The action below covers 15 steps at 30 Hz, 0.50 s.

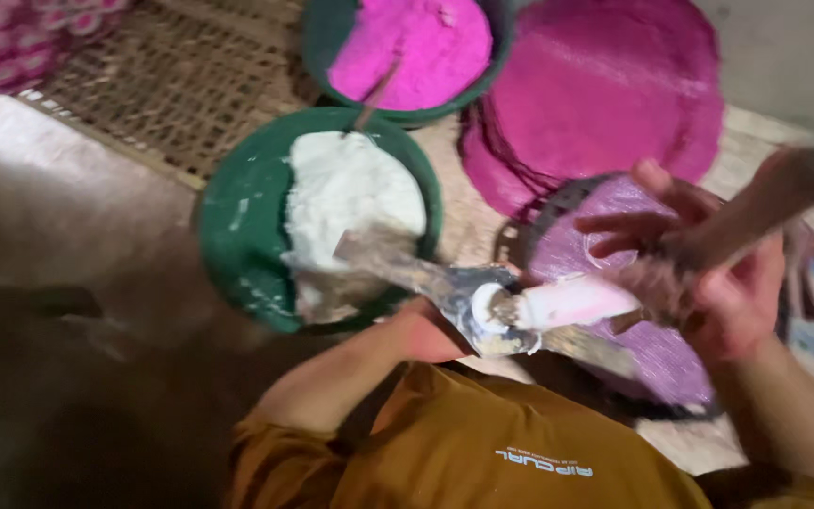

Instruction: The person scoops pink and white dough from separate basins, places the pink dough into a circular mold on a tray, and presses it with a wooden tool. They then add white dough into the center of the pink rings and press again, repeating the process to form multiple layered dough rings.

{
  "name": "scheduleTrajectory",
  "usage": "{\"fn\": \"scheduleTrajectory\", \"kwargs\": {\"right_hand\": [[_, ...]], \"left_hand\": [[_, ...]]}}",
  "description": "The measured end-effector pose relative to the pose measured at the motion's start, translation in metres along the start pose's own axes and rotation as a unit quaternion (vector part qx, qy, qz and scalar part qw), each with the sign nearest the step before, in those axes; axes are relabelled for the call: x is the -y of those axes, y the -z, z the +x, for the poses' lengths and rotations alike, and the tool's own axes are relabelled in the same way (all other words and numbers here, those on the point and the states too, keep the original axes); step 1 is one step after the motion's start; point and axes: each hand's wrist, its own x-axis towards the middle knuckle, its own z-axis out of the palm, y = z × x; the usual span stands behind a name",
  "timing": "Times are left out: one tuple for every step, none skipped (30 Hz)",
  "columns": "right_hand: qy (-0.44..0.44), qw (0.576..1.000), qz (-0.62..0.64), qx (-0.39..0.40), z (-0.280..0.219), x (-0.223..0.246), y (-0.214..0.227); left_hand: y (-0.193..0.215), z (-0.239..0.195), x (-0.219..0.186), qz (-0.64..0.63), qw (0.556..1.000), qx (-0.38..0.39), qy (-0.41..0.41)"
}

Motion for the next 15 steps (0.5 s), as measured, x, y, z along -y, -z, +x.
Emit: {"fn": "scheduleTrajectory", "kwargs": {"right_hand": [[0.01,0.996,-0.087,0.017,-0.01,0.016,0.008],[-0.029,0.998,0.015,0.054,-0.025,0.029,0.01],[-0.067,0.987,0.115,0.089,-0.039,0.04,0.012],[0.056,0.983,-0.123,0.122,-0.051,0.05,0.014],[0.174,0.907,-0.353,0.149,-0.061,0.058,0.017],[0.185,0.897,-0.374,0.148,-0.07,0.062,0.018],[0.197,0.886,-0.392,0.148,-0.082,0.068,0.018],[0.209,0.875,-0.41,0.148,-0.091,0.071,0.018],[0.18,0.888,-0.401,0.13,-0.1,0.073,0.02],[0.152,0.901,-0.392,0.112,-0.109,0.074,0.021],[0.123,0.912,-0.38,0.097,-0.115,0.075,0.025],[0.101,0.915,-0.384,0.076,-0.121,0.075,0.029],[0.079,0.917,-0.387,0.057,-0.129,0.075,0.034],[0.057,0.919,-0.389,0.038,-0.137,0.073,0.042],[0.019,0.919,-0.393,0.015,-0.149,0.074,0.049]], "left_hand": [[-0.007,0.007,0.008,-0.096,0.993,-0.037,0.057],[-0.014,0.013,0.021,-0.19,0.972,-0.075,0.115],[-0.019,0.02,0.036,-0.278,0.939,-0.113,0.17],[-0.024,0.025,0.052,-0.361,0.893,-0.15,0.224],[-0.029,0.035,0.07,-0.394,0.884,-0.12,0.223],[-0.037,0.046,0.089,-0.427,0.872,-0.089,0.221],[-0.043,0.053,0.102,-0.459,0.859,-0.06,0.218],[-0.047,0.057,0.111,-0.449,0.867,-0.005,0.218],[-0.054,0.057,0.12,-0.44,0.871,0.05,0.215],[-0.06,0.059,0.125,-0.429,0.872,0.104,0.212],[-0.069,0.065,0.13,-0.444,0.867,0.112,0.194],[-0.075,0.072,0.13,-0.441,0.87,0.118,0.186],[-0.082,0.079,0.131,-0.421,0.881,0.114,0.182],[-0.09,0.088,0.131,-0.396,0.894,0.109,0.178],[-0.095,0.096,0.131,-0.337,0.918,0.103,0.18]]}}
